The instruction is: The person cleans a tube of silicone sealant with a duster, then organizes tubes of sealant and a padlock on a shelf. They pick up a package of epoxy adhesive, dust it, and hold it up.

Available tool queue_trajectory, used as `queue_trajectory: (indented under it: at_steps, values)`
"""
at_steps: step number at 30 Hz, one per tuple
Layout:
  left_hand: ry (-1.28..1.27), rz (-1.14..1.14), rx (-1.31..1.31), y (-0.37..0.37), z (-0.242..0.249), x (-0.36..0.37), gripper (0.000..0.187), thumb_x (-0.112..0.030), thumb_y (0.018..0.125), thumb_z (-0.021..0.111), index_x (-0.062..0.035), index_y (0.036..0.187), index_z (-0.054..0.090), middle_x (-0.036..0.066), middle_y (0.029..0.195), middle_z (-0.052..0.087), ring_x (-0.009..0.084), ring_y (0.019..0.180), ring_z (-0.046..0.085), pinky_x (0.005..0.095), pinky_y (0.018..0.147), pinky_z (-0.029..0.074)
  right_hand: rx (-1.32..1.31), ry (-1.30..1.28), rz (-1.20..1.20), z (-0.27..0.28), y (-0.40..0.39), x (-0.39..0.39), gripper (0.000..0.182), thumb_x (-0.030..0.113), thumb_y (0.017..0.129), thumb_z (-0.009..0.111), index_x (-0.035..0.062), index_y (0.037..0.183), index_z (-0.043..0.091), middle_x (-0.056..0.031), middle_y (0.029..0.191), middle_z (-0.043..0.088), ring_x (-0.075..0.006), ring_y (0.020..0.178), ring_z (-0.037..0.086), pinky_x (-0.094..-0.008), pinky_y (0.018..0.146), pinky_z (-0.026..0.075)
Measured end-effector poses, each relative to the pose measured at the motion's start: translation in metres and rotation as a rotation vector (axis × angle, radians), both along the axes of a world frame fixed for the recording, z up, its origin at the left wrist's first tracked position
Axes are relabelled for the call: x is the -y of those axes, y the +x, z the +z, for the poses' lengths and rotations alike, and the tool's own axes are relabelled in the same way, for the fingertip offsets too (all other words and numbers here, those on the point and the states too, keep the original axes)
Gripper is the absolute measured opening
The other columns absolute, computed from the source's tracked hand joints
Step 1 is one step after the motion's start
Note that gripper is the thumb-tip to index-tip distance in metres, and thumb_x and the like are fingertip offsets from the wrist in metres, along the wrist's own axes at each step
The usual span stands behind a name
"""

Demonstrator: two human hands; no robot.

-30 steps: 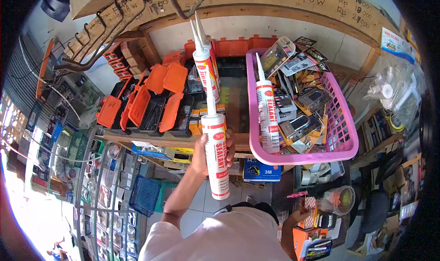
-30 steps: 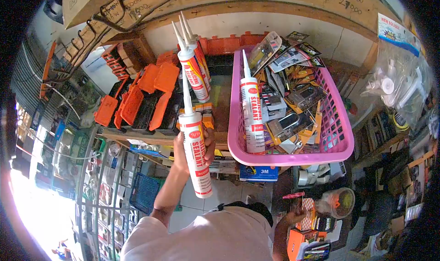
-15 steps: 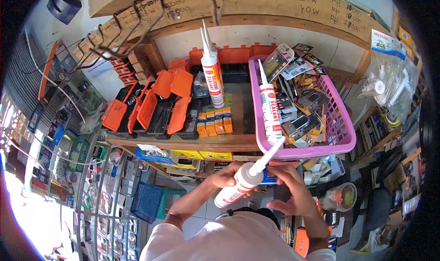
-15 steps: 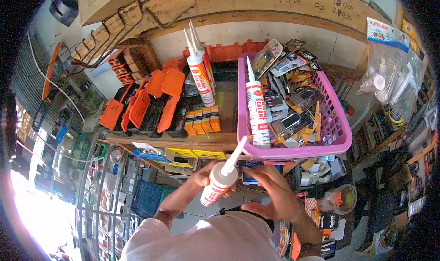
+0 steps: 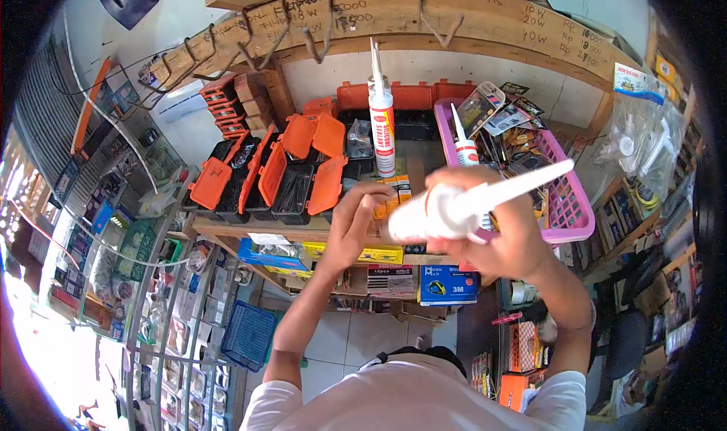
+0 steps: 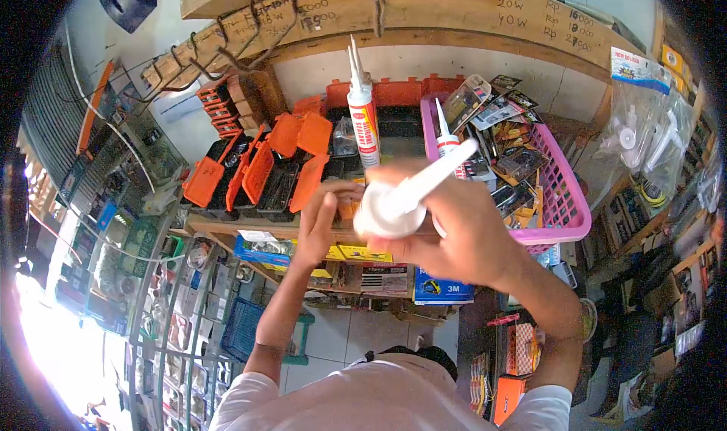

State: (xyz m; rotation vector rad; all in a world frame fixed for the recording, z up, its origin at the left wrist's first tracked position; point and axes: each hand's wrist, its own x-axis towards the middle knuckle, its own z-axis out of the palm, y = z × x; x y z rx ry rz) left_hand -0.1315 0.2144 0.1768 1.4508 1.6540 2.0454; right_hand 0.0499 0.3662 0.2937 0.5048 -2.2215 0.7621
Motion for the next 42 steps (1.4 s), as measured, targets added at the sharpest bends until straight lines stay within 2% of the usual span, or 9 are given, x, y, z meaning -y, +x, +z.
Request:
queue_trajectory:
  at_steps: [2, 4, 5, 8, 12, 15, 27, 34, 42]
  values:
    - [-0.107, 0.119, -0.164, -0.002, -0.003, 0.002, 0.029, -0.016, 0.097, 0.047, 0.0032, 0.120, 0.050, 0.015, 0.112, 0.057, 0.0260, 0.105, 0.056, 0.0373, 0.093, 0.042, -0.102, 0.017, -0.071, 0.004, -0.015, -0.002, 0.055, 0.021, 0.073, 0.081, -0.0007, 0.117, 0.055, -0.0153, 0.111, 0.063, -0.0248, 0.096, 0.063, -0.0348, 0.082, 0.050]
    - [-0.140, 0.351, -0.574, 0.006, -0.019, -0.008, 0.044, -0.009, 0.091, 0.055, 0.0038, 0.130, 0.040, 0.021, 0.121, 0.051, 0.0360, 0.114, 0.050, 0.0419, 0.098, 0.038, -0.169, 0.115, -0.098, 0.009, -0.032, -0.003, 0.052, 0.020, 0.077, 0.075, 0.0052, 0.122, 0.053, -0.0154, 0.108, 0.063, -0.0282, 0.089, 0.066, -0.0354, 0.075, 0.052]
    - [-0.145, 0.432, -0.543, 0.007, -0.037, -0.015, 0.060, -0.006, 0.084, 0.060, 0.0056, 0.136, 0.031, 0.027, 0.129, 0.042, 0.0443, 0.120, 0.041, 0.0469, 0.102, 0.034, -0.134, 0.114, -0.108, 0.007, -0.042, -0.005, 0.052, 0.020, 0.078, 0.075, 0.0055, 0.122, 0.052, -0.0151, 0.107, 0.062, -0.0292, 0.090, 0.065, -0.0360, 0.075, 0.052]
    - [-0.222, 0.414, -0.541, 0.015, -0.043, -0.024, 0.065, -0.009, 0.082, 0.063, 0.0077, 0.136, 0.030, 0.029, 0.132, 0.039, 0.0450, 0.123, 0.038, 0.0476, 0.104, 0.031, -0.038, 0.070, -0.116, 0.004, -0.064, -0.009, 0.052, 0.020, 0.078, 0.074, 0.0052, 0.122, 0.051, -0.0147, 0.105, 0.061, -0.0320, 0.091, 0.063, -0.0381, 0.076, 0.050]
    - [-0.447, 0.482, -0.909, 0.021, -0.049, -0.043, 0.061, -0.022, 0.079, 0.065, 0.0004, 0.131, 0.041, 0.026, 0.134, 0.039, 0.0400, 0.126, 0.037, 0.0549, 0.105, 0.027, -0.059, 0.174, -0.149, -0.005, -0.097, -0.019, 0.053, 0.023, 0.078, 0.073, 0.0050, 0.122, 0.050, -0.0156, 0.104, 0.060, -0.0342, 0.089, 0.063, -0.0405, 0.074, 0.051]
    - [-0.369, 0.591, -1.078, 0.006, -0.060, -0.058, 0.055, -0.027, 0.080, 0.064, -0.0024, 0.126, 0.048, 0.022, 0.134, 0.041, 0.0378, 0.126, 0.039, 0.0576, 0.104, 0.027, -0.029, 0.213, -0.184, -0.005, -0.114, -0.020, 0.053, 0.024, 0.078, 0.072, 0.0039, 0.121, 0.048, -0.0166, 0.106, 0.060, -0.0362, 0.092, 0.062, -0.0438, 0.076, 0.050]
    - [-0.371, 0.621, -1.193, -0.016, -0.086, -0.065, 0.041, -0.020, 0.084, 0.062, -0.0037, 0.121, 0.056, 0.015, 0.122, 0.054, 0.0325, 0.114, 0.050, 0.0475, 0.099, 0.038, 0.092, 0.077, -0.210, -0.024, -0.180, -0.035, 0.050, 0.019, 0.078, 0.073, 0.0015, 0.119, 0.050, -0.0184, 0.108, 0.062, -0.0352, 0.102, 0.061, -0.0417, 0.085, 0.049]
    - [-0.403, 0.625, -1.199, -0.017, -0.088, -0.067, 0.041, -0.020, 0.083, 0.062, -0.0045, 0.121, 0.056, 0.014, 0.123, 0.053, 0.0322, 0.116, 0.049, 0.0478, 0.099, 0.038, 0.140, -0.082, -0.308, -0.046, -0.201, -0.051, 0.044, 0.020, 0.076, 0.074, -0.0014, 0.106, 0.050, -0.0225, 0.094, 0.062, -0.0385, 0.095, 0.061, -0.0455, 0.081, 0.049]
    - [-0.351, 0.607, -1.156, -0.017, -0.086, -0.069, 0.040, -0.019, 0.082, 0.062, -0.0044, 0.119, 0.056, 0.014, 0.123, 0.053, 0.0328, 0.116, 0.048, 0.0487, 0.099, 0.037, 0.092, -0.007, -0.403, -0.059, -0.205, -0.055, 0.048, 0.014, 0.077, 0.071, -0.0005, 0.113, 0.043, -0.0250, 0.110, 0.050, -0.0436, 0.108, 0.051, -0.0474, 0.090, 0.043]
